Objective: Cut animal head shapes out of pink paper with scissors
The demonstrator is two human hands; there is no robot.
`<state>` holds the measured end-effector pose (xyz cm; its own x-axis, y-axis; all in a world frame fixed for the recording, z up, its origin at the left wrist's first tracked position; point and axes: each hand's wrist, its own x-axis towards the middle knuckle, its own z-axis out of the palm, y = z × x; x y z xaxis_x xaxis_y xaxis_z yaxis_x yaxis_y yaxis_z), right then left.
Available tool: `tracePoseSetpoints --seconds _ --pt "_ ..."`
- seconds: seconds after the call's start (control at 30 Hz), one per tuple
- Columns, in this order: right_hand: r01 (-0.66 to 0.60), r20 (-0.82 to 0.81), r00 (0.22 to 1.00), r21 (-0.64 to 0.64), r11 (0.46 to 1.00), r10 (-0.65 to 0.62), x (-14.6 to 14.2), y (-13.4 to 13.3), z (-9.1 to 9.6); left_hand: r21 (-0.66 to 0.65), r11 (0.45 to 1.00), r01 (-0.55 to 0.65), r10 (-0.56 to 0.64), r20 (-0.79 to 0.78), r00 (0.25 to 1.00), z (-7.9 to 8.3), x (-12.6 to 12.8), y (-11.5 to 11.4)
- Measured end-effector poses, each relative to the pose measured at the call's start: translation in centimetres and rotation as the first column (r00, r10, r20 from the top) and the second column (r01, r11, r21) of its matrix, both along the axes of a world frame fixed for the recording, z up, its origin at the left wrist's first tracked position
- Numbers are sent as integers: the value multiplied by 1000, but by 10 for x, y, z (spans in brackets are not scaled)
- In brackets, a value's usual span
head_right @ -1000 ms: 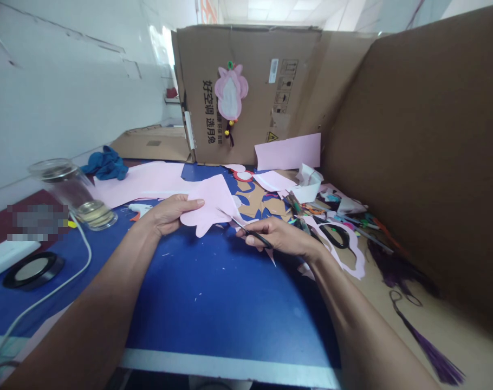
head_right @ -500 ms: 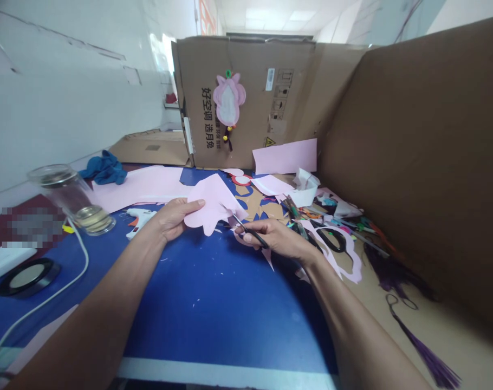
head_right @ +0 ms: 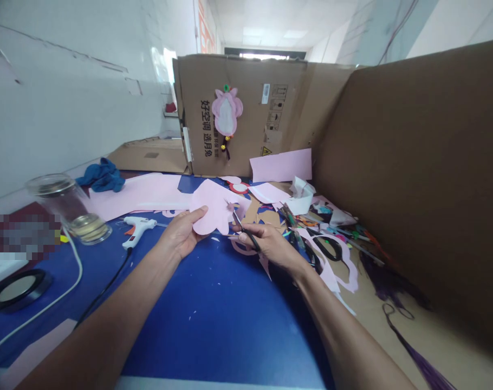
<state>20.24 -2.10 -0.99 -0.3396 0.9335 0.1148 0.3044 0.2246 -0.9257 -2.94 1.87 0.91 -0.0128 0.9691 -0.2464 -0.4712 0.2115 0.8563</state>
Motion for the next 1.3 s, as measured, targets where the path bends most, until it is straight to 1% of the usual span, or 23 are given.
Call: tracePoseSetpoints --seconds 0.07,0.23,0.33,0.57,0.67,0.8,1.07,1.3 --pt "8 -14 1000 -6 1000 -8 -2 -1 0 -16 1000 -7 7 13 1000 2 3 -3" --pt "-12 -24 1000 63 998 13 -3 1 -4 -42 999 2 0 42 999 4 8 -9" --pt "-17 -39 999 77 997 20 -3 3 -8 -56 998 25 -23 48 999 4 11 -12" --pt "24 -86 996 50 998 -20 -8 0 -7 -38 994 99 -97 56 994 3 12 -16" --pt "51 -96 994 17 999 -49 -10 -2 -6 -48 991 124 -121 64 991 3 12 -17" --pt "66 -134 989 11 998 -64 -13 -2 -8 -56 987 150 -145 85 986 6 13 -18" --pt "57 -268 962 -15 998 -59 -17 2 -16 -68 987 148 -141 107 984 11 17 -24" --pt "57 -274 960 -7 998 -57 -17 1 -14 -43 989 138 -134 88 987 9 18 -25"
